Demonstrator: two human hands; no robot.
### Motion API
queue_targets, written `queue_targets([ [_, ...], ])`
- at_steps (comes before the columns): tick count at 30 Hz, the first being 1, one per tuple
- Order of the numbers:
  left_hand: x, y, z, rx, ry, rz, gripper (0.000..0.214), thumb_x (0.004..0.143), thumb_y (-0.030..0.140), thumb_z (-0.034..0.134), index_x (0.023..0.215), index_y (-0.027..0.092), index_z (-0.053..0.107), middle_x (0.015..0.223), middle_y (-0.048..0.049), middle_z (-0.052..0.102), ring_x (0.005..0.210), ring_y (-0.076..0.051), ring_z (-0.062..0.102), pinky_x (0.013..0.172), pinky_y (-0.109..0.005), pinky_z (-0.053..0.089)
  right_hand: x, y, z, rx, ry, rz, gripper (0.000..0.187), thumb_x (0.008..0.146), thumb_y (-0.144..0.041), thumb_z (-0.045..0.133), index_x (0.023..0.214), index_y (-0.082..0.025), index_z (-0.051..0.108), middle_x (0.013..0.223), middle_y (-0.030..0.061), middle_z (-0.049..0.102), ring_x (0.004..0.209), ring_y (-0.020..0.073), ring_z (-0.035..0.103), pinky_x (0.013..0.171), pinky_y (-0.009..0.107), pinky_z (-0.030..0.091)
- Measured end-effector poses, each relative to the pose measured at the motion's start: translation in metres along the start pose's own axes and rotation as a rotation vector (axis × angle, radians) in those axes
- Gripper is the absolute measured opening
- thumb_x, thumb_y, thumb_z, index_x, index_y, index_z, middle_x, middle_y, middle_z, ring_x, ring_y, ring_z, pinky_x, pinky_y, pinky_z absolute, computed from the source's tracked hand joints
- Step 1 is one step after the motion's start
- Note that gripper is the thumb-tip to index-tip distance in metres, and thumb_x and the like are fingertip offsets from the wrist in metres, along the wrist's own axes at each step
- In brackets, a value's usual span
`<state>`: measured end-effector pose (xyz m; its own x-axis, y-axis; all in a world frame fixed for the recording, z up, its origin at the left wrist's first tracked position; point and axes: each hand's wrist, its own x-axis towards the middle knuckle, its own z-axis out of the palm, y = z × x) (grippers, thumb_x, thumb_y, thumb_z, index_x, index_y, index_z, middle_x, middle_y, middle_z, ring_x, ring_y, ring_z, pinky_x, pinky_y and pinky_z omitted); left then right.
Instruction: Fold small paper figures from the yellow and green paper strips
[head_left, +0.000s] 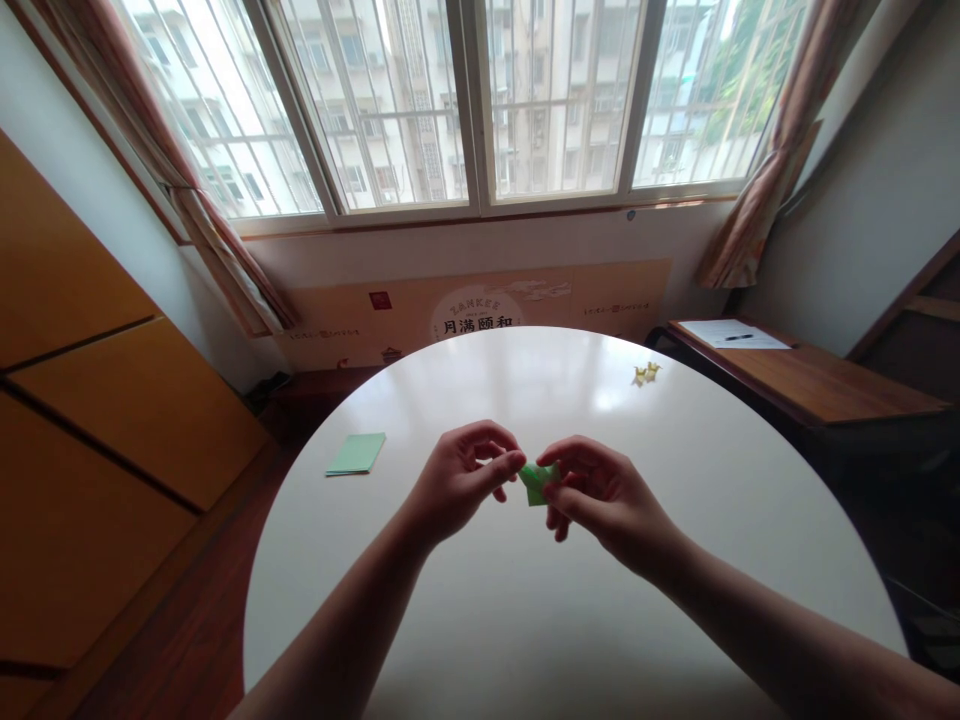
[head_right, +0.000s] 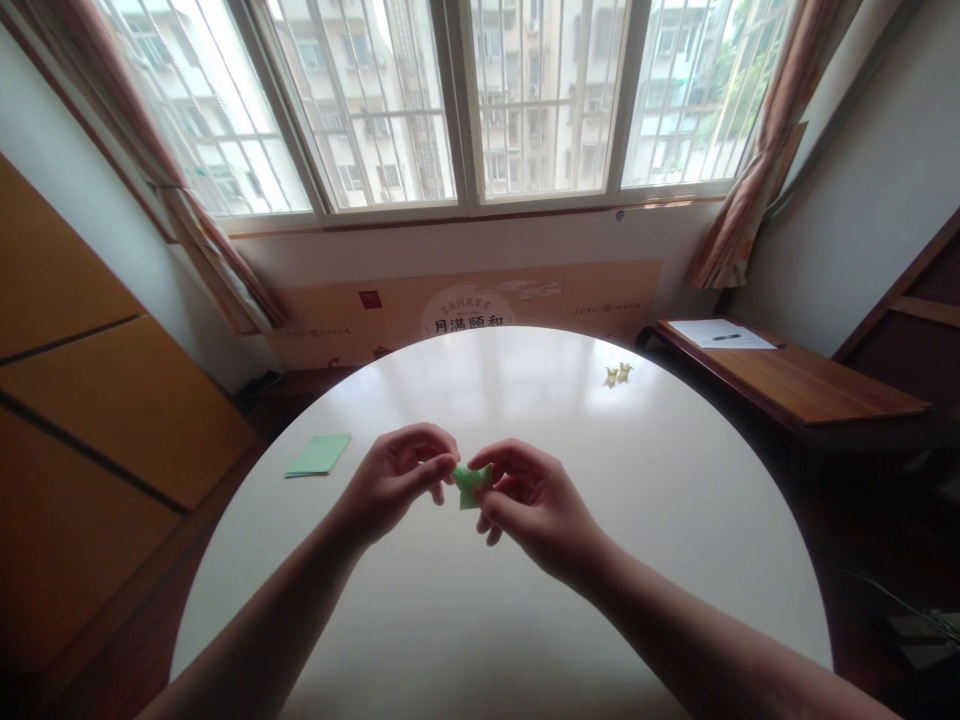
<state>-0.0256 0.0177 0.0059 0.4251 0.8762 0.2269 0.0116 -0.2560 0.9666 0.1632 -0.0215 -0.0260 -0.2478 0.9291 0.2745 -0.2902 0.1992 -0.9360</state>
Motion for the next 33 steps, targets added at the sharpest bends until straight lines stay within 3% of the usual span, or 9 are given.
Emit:
queue_targets([
  [5,-0.002,-0.002,0.003,-0.01,0.003,-0.032,0.026,0.085,0.036,0.071,0.097,0.014,0.065,0.07,-0.0011,0.063,0.058,-0.013,0.061,0.044,-0.021,0.052,0.0,-0.001,0.001,-0.043,0.019,-0.017,0.019,0.082,-0.024,0.072,0.099,-0.021,0.065,0.073,-0.0016,0.066,0.057,0.0147,0.066,0.049,0.026,0.056],
  [12,-0.001,0.0,0.004,0.036,0.077,-0.01,0.022,0.083,0.035,0.072,0.084,0.013,0.069,0.068,-0.003,0.067,0.055,-0.013,0.063,0.044,-0.02,0.051,0.0,0.002,-0.002,-0.072,0.024,-0.022,0.023,0.083,-0.028,0.073,0.103,-0.022,0.063,0.073,-0.0014,0.066,0.057,0.015,0.065,0.048,0.026,0.056],
  [18,-0.003,0.002,0.005,0.062,0.132,0.031,0.023,0.082,0.036,0.073,0.087,0.013,0.07,0.069,-0.0037,0.069,0.056,-0.014,0.065,0.045,-0.021,0.052,0.001,0.003,-0.002,-0.078,0.05,-0.028,0.021,0.083,-0.026,0.072,0.102,-0.022,0.063,0.072,-0.002,0.065,0.056,0.0147,0.065,0.047,0.026,0.055],
  [23,-0.007,0.004,0.005,0.031,0.056,0.066,0.021,0.086,0.029,0.068,0.101,0.015,0.072,0.082,-0.007,0.071,0.071,-0.017,0.067,0.048,-0.021,0.054,0.001,0.003,-0.001,-0.052,0.076,-0.048,0.02,0.082,-0.021,0.072,0.1,-0.022,0.064,0.071,-0.0028,0.065,0.057,0.0145,0.065,0.048,0.025,0.055],
  [27,-0.008,0.005,0.008,0.035,0.085,0.084,0.013,0.083,0.021,0.067,0.094,0.015,0.073,0.075,-0.005,0.069,0.069,-0.016,0.063,0.047,-0.02,0.053,0.0,0.002,0.0,-0.07,0.063,-0.076,0.019,0.084,-0.02,0.071,0.101,-0.023,0.066,0.073,-0.0018,0.066,0.058,0.0145,0.065,0.049,0.025,0.055],
  [33,-0.008,0.004,0.015,-0.039,0.138,0.078,0.012,0.081,0.022,0.07,0.089,0.015,0.074,0.071,-0.0041,0.067,0.067,-0.016,0.063,0.044,-0.02,0.053,-0.002,0.002,0.001,-0.139,0.056,-0.114,0.017,0.087,-0.025,0.07,0.103,-0.023,0.067,0.074,-0.0005,0.065,0.058,0.0148,0.064,0.049,0.027,0.056],
])
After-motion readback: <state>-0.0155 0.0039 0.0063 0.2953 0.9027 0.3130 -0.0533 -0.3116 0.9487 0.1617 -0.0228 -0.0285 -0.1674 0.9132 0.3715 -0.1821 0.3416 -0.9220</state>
